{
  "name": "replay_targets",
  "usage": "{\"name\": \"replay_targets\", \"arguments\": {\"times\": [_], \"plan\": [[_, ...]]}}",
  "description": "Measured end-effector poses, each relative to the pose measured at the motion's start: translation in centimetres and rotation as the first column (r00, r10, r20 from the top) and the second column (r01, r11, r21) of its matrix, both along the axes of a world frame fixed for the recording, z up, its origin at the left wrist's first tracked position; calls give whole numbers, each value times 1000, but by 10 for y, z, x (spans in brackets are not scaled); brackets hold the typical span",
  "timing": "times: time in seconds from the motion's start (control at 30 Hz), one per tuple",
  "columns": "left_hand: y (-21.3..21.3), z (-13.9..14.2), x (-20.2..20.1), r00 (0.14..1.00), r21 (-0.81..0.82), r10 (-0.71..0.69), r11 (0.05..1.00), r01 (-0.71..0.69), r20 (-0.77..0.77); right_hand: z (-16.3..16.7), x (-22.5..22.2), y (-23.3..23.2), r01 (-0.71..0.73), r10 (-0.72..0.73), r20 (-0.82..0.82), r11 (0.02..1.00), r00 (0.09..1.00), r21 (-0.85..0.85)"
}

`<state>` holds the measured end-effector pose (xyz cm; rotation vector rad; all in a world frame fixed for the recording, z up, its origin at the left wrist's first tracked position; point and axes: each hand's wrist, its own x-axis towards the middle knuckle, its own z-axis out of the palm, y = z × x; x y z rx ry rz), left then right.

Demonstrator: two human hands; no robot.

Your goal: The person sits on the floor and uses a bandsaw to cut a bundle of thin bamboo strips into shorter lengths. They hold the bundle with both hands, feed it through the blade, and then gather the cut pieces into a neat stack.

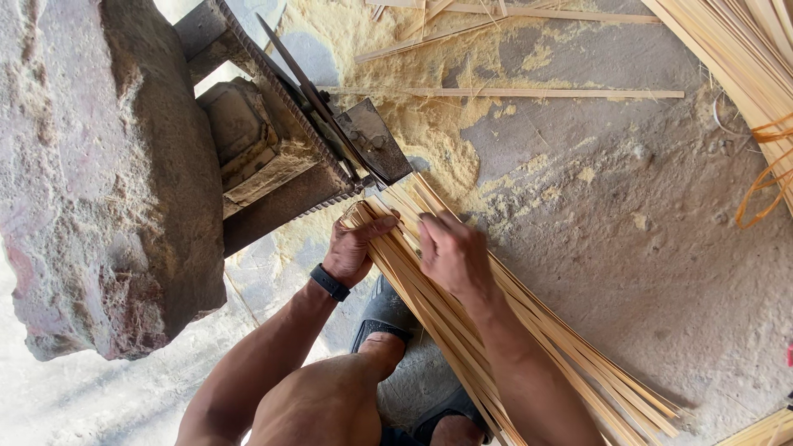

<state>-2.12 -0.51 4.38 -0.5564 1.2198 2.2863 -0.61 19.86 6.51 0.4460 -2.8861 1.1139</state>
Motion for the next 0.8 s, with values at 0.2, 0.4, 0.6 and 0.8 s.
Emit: {"name": "replay_targets", "arguments": {"times": [0.2, 0.4, 0.6, 0.8], "plan": [[-1, 7, 1, 1000, 117, -28, 993, 29, -13, 10, 38, 20, 55, -12, -375, 993, 927, 104], [-4, -4, 7, 1000, 174, 22, 984, -19, -11, -21, 33, -8, 134, -141, -88, 988, 986, -80], [-9, -22, 8, 998, 152, 70, 986, -70, 4, -29, -6, -49, 153, -157, -62, 986, 986, -65], [-1, -11, 5, 998, 100, 57, 993, -57, 8, -13, -17, -46, 107, -106, -76, 994, 991, 14]]}}
